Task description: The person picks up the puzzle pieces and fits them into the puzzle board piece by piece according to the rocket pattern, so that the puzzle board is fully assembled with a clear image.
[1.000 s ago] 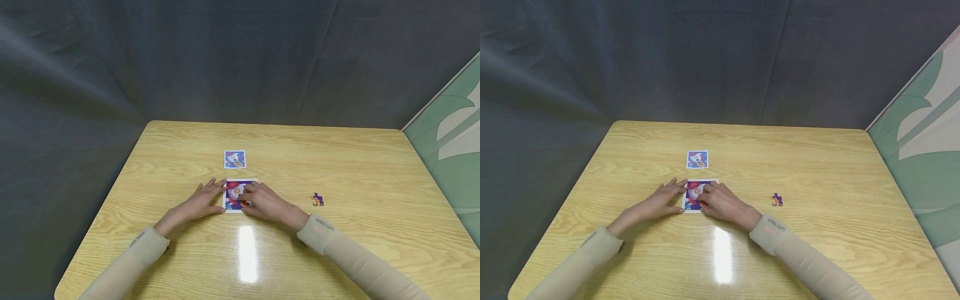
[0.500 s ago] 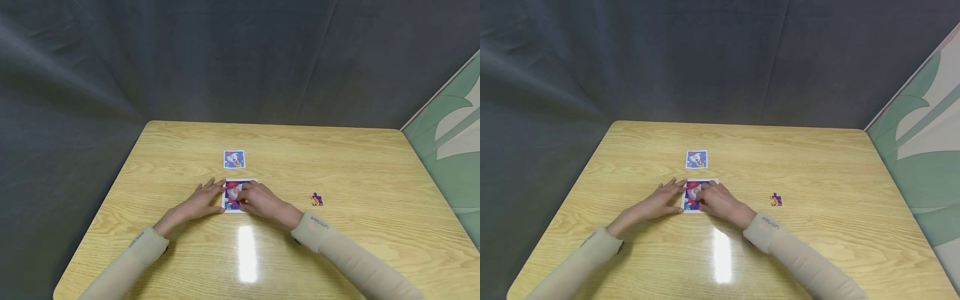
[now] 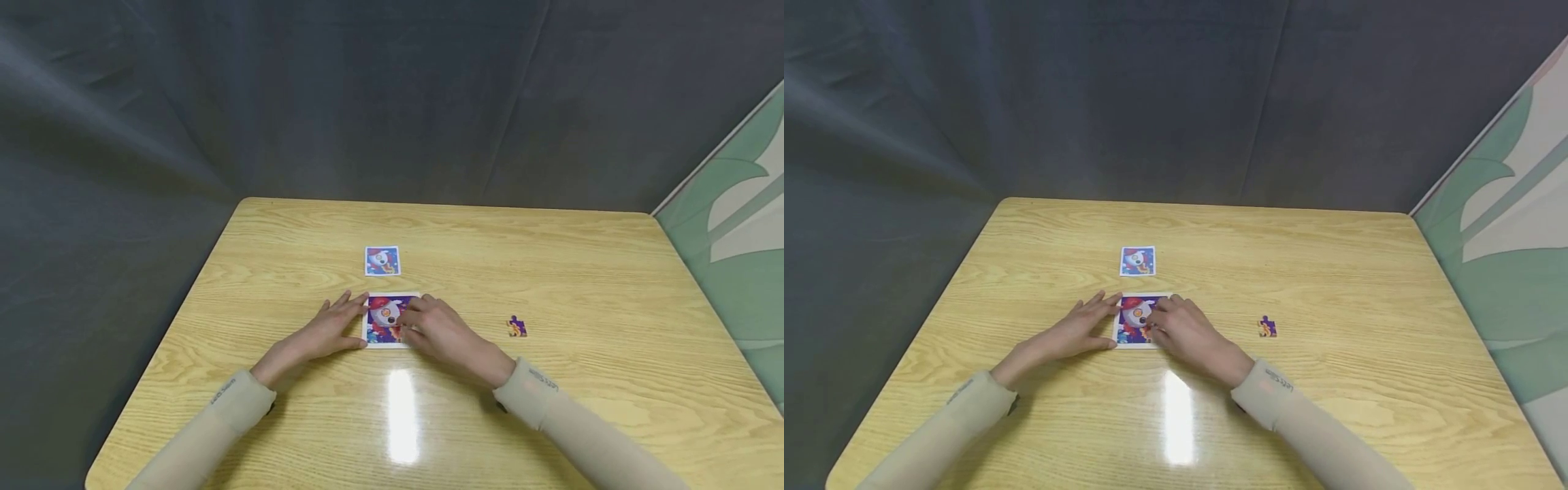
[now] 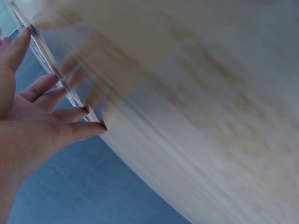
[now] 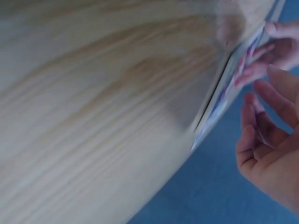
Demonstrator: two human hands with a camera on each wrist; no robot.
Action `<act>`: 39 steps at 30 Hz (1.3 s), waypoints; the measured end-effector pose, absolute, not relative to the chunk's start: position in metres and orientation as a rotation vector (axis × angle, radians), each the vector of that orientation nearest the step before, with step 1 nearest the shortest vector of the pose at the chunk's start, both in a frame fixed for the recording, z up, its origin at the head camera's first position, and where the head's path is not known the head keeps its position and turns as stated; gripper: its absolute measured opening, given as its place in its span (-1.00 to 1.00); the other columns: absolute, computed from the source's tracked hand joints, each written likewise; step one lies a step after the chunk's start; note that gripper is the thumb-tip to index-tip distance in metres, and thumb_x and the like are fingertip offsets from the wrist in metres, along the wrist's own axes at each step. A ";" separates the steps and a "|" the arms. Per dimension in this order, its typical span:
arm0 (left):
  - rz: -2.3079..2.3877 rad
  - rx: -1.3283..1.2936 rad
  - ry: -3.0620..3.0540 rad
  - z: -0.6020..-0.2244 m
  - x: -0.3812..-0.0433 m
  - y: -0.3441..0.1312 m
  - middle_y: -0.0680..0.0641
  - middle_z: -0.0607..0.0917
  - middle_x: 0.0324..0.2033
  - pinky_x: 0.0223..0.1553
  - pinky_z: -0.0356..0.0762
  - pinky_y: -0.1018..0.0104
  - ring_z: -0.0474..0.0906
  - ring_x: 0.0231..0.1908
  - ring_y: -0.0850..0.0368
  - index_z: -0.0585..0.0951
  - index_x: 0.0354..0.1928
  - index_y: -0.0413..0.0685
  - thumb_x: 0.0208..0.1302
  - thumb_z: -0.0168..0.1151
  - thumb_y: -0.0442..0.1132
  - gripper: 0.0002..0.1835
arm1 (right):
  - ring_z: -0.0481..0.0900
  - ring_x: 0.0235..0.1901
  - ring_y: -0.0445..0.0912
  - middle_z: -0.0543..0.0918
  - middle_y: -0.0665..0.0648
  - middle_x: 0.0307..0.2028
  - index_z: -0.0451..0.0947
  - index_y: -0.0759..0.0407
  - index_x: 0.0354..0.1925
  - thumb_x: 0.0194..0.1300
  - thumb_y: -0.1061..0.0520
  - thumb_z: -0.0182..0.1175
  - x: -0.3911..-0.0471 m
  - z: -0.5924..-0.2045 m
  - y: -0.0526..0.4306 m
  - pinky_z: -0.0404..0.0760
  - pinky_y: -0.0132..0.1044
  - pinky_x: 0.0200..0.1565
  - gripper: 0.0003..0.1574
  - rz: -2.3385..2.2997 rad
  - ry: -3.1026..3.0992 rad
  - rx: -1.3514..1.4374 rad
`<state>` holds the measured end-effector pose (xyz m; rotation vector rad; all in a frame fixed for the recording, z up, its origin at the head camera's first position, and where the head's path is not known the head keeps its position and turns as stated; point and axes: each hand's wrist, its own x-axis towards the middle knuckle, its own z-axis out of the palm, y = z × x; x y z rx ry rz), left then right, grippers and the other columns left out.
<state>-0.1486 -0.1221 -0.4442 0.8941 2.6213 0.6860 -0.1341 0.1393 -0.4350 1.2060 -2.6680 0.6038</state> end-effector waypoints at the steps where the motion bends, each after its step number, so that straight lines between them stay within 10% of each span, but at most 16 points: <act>1: 0.685 0.892 2.622 -0.444 -0.148 -0.122 -0.17 0.08 0.47 0.32 -0.26 -0.40 -0.17 0.45 -0.26 0.35 0.33 -0.23 0.25 0.29 -0.03 -0.31 | 0.49 -0.30 -0.10 0.63 0.07 -0.27 0.69 0.20 -0.17 0.18 0.16 0.36 -0.134 -0.435 0.146 0.53 -0.28 -0.28 -0.77 0.617 -2.647 1.186; 21: 0.684 0.870 2.618 -0.444 -0.148 -0.125 -0.15 0.06 0.47 0.33 -0.29 -0.37 -0.20 0.46 -0.24 0.34 0.34 -0.18 0.24 0.30 -0.02 -0.30 | 0.51 -0.10 0.15 0.59 0.26 -0.04 0.58 0.32 0.04 0.08 0.13 0.43 -0.111 -0.445 0.309 0.53 0.06 -0.14 -0.44 0.737 -2.901 0.744; 39: 0.658 0.872 2.615 -0.447 -0.151 -0.122 -0.10 0.06 0.48 0.34 -0.26 -0.35 -0.20 0.46 -0.21 0.32 0.37 -0.15 0.26 0.27 0.01 -0.28 | 0.40 -0.28 -0.07 0.55 0.18 -0.19 0.56 0.33 -0.03 0.06 0.28 0.42 -0.121 -0.455 0.317 0.50 -0.34 -0.33 -0.53 0.960 -2.889 0.726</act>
